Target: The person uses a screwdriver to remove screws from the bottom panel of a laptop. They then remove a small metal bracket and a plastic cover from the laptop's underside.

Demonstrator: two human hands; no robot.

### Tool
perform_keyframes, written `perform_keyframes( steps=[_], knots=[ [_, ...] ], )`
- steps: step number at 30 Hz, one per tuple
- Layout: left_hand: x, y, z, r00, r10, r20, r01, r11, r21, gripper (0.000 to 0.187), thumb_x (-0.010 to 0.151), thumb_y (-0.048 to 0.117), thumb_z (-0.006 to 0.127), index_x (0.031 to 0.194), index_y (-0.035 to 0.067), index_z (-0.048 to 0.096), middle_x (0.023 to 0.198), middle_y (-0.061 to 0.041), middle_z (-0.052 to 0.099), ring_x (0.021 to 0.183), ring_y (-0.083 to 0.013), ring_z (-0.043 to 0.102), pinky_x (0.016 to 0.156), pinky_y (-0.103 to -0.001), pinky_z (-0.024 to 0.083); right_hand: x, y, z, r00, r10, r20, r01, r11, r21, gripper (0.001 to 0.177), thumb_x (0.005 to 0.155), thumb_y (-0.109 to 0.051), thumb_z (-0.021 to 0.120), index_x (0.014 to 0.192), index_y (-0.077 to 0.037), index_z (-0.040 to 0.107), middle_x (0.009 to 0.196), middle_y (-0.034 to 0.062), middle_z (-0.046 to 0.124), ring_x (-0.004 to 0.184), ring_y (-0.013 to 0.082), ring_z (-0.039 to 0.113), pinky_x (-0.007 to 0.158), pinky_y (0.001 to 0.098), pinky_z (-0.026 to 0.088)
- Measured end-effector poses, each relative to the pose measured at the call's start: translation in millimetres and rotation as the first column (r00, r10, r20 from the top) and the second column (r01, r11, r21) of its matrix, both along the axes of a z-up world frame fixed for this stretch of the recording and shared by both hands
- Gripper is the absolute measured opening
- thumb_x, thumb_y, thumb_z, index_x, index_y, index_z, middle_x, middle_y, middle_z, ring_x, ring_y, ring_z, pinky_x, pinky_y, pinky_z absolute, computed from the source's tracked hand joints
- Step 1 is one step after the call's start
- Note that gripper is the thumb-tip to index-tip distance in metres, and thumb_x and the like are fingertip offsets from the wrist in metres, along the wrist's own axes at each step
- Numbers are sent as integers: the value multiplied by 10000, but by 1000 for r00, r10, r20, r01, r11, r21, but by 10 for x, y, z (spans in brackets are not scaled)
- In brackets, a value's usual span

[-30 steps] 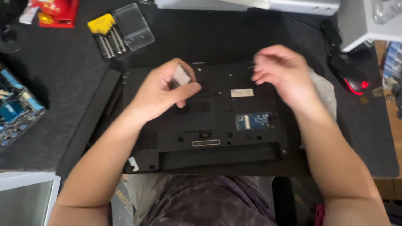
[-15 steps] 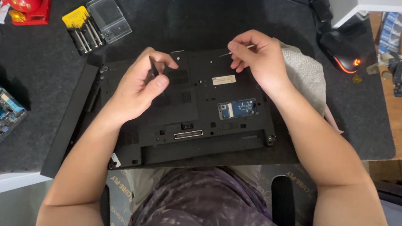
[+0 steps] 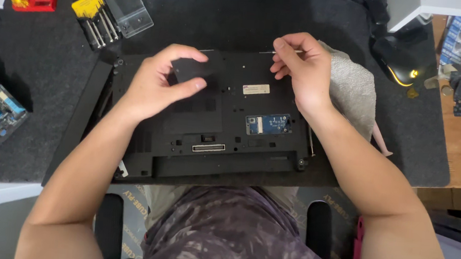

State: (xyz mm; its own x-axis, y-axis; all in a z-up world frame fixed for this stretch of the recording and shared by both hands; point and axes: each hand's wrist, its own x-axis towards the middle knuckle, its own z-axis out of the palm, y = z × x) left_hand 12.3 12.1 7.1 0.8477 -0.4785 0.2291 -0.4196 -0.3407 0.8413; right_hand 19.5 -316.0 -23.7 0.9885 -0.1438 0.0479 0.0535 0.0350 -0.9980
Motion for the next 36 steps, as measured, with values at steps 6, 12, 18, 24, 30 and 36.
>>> perform_keyframes(
  steps=[6, 12, 18, 24, 30, 36],
  knots=[
    [-358, -461, 276, 952, -295, 84, 290, 955, 66, 302, 1022, 142, 888, 1290, 153, 750, 1294, -40, 798, 1200, -212, 796, 1108, -358, 597, 37, -13, 2, 1000, 14, 8, -14, 1000, 8, 97, 1108, -183, 796, 1092, -95, 757, 867, 62, 752, 697, 147, 752, 610, 238, 620],
    [-438, -652, 131, 924, -371, 96, 358, 925, 127, 394, 979, 176, 928, 1333, 182, 754, 1318, -11, 805, 1199, -236, 728, 1096, -402, 557, 67, -29, -41, 999, 13, 39, -15, 998, 57, 128, 1091, -203, 811, 1077, -87, 760, 851, 64, 748, 680, 146, 742, 590, 237, 609],
    [-450, -899, 112, 938, -347, -16, 336, 892, 302, 369, 989, 243, 858, 1342, 212, 756, 1351, 82, 808, 1182, -206, 678, 1083, -384, 443, 57, -21, -4, 999, 7, 38, -8, 1000, 26, 141, 1084, -223, 818, 1086, -88, 774, 846, 64, 764, 679, 135, 751, 593, 231, 624],
    [-408, -1039, 121, 925, -363, -110, 378, 859, 344, 437, 1010, 291, 834, 1413, 197, 691, 1406, 16, 759, 1307, -203, 662, 1142, -388, 420, 50, -32, 18, 999, 26, 27, -27, 999, 29, 148, 1078, -241, 813, 1078, -99, 768, 846, 54, 758, 687, 140, 748, 601, 236, 618],
    [-380, -921, 43, 939, -322, 122, 290, 930, 227, 511, 1034, 317, 866, 1478, 147, 679, 1478, -53, 774, 1247, -282, 719, 1100, -444, 515, 68, -34, 6, 999, 18, 37, -19, 999, 33, 135, 1074, -218, 812, 1082, -87, 777, 842, 63, 759, 675, 140, 746, 583, 237, 616],
    [-140, -537, 143, 935, -168, 312, 143, 985, 101, 411, 1090, 164, 876, 1464, 110, 714, 1436, -112, 780, 1348, -319, 738, 1207, -468, 553, 82, -75, -29, 998, 2, 57, -4, 999, 33, 143, 1095, -225, 807, 1119, -89, 768, 878, 64, 764, 703, 141, 761, 617, 238, 639]
  ],
)
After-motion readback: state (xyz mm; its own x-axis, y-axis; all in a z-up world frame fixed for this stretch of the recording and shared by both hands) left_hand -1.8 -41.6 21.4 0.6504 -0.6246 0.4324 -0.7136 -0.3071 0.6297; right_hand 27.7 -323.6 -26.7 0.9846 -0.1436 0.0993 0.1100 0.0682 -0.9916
